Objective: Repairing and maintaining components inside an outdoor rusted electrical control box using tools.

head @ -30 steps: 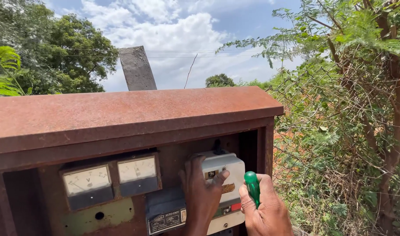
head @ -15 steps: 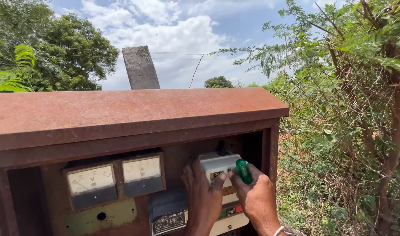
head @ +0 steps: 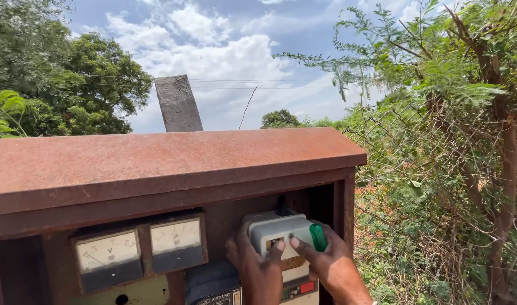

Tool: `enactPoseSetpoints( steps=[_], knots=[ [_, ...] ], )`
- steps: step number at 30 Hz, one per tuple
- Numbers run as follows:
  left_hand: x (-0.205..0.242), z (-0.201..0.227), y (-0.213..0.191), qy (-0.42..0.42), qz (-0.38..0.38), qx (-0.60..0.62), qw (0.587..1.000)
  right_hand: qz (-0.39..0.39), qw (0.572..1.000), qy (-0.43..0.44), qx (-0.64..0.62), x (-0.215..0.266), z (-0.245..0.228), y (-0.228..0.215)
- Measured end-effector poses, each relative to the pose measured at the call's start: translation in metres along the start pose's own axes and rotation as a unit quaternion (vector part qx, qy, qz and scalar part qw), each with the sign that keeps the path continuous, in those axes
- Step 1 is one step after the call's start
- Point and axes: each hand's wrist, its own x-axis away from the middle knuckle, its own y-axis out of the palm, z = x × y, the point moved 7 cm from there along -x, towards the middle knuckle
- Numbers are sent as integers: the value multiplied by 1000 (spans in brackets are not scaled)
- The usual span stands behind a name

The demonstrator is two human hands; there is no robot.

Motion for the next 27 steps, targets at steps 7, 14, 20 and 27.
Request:
enactPoseSetpoints(
  steps=[7, 14, 20, 27],
  knots=[
    [0, -10, 4, 16, 5, 6, 1000, -13, 1000, 23, -15, -6, 4, 0],
    [10, -7, 8, 78, -3, 40, 996, -41, 996, 43, -73, -3, 4, -3],
    [28, -8, 2, 144, 35, 46, 988, -33, 993, -31, -110, -13, 42, -10],
    [23, -39, 23, 248, -39, 41, 967, -50, 991, -61, -105, -31, 79, -32]
  ],
)
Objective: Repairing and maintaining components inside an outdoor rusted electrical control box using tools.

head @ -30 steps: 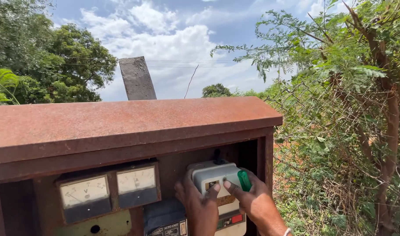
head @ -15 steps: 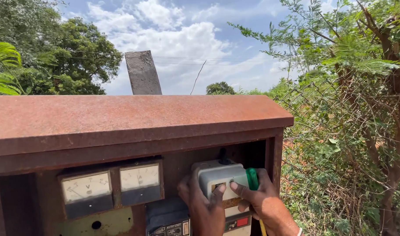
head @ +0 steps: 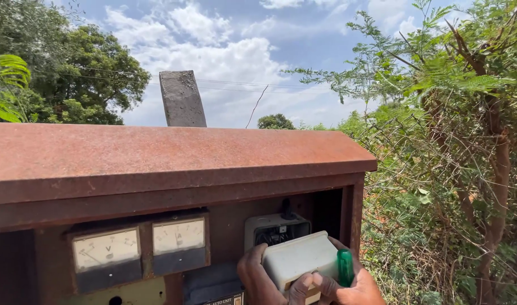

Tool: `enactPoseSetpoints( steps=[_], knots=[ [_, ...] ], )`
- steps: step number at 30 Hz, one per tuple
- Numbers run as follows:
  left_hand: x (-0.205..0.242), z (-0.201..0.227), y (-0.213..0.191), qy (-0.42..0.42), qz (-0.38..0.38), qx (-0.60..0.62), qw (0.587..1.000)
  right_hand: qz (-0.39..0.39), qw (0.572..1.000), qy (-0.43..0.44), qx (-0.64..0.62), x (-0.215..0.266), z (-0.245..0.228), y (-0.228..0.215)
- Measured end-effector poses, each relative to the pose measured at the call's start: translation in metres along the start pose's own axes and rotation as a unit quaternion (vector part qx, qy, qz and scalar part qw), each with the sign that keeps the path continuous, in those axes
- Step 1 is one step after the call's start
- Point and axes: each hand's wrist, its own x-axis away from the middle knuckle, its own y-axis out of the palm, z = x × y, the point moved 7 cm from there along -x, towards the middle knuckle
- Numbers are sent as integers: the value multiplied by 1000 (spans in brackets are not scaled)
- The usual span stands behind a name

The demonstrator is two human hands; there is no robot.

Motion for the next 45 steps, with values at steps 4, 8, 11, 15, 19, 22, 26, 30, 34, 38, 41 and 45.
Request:
enactPoseSetpoints(
  steps=[4, 8, 11, 15, 19, 22, 26, 30, 34, 38, 41, 45],
  knots=[
    [3, -4, 3, 55, 57, -117, 990, 7, 1000, 0, -12, -1, 9, 0],
    [0, -6, -7, 41, 89, -153, 983, 41, 999, 11, 18, 2, -1, 12],
    [-10, -6, -10, 13, 60, -128, 990, 39, 998, 24, 43, -6, -3, 18],
    [-35, -7, -11, -25, 69, -20, 997, 12, 999, 10, 52, -29, -6, 25],
    [-38, -21, -13, -80, 59, -11, 995, 21, 997, 39, 59, -31, -10, 34],
    [-39, -28, -13, -65, 75, -47, 994, 35, 996, 51, 67, -39, -4, 31],
    [-42, -36, -8, -123, 46, -67, 989, 32, 993, 58, 96, -44, -6, 29],
    [-39, -39, -12, -171, 51, -53, 983, 1, 995, 30, 98, -52, 12, 24],
    [-38, -34, -13, -143, 56, -81, 985, -23, 997, 18, 68, -52, 19, 29],
    [-34, -37, -10, -150, 86, -75, 982, -9, 998, 5, 64, -49, 17, 28],
    [-34, -38, -10, -134, 85, -70, 985, -2, 998, 12, 69, -46, 8, 32],
    [-33, -44, -9, -146, 79, -58, 984, -1, 997, 32, 75, -47, 9, 33]
  ],
)
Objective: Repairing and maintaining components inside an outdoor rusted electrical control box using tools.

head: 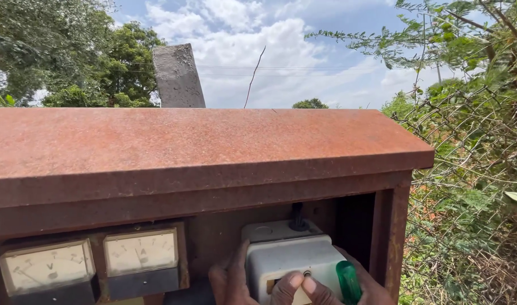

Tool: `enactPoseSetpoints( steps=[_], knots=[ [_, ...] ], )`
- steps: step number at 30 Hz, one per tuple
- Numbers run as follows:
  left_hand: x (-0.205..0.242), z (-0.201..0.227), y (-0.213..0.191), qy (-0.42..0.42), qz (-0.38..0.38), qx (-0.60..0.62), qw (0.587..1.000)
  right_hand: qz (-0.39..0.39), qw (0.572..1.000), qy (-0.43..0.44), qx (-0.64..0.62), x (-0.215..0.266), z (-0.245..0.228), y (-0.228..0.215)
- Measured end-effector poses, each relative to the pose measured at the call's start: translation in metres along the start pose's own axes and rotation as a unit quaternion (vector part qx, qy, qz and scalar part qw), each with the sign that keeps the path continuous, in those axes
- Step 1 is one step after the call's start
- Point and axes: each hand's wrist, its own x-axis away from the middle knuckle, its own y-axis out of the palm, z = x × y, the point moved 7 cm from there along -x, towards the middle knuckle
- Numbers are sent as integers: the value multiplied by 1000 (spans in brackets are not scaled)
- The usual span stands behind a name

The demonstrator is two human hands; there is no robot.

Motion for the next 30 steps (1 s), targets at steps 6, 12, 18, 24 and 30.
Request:
enactPoseSetpoints(
  steps=[6, 12, 18, 24, 30],
  knots=[
    [-2, -4, 0, -58, -26, -45, 997, -32, 999, -34, -12, -5, 3, 2],
    [-3, 6, -2, -12, -15, -82, 996, -49, 998, -12, 46, -15, 14, 0],
    [-7, -3, 3, -96, -15, -129, 987, -31, 998, -34, 51, -18, 9, -4],
    [0, -2, 5, 89, 60, -141, 984, -46, 991, -119, 25, -25, 36, -10],
    [2, 17, 9, 182, 42, -87, 978, 103, 951, -198, 216, -25, 39, -29]
  ],
)
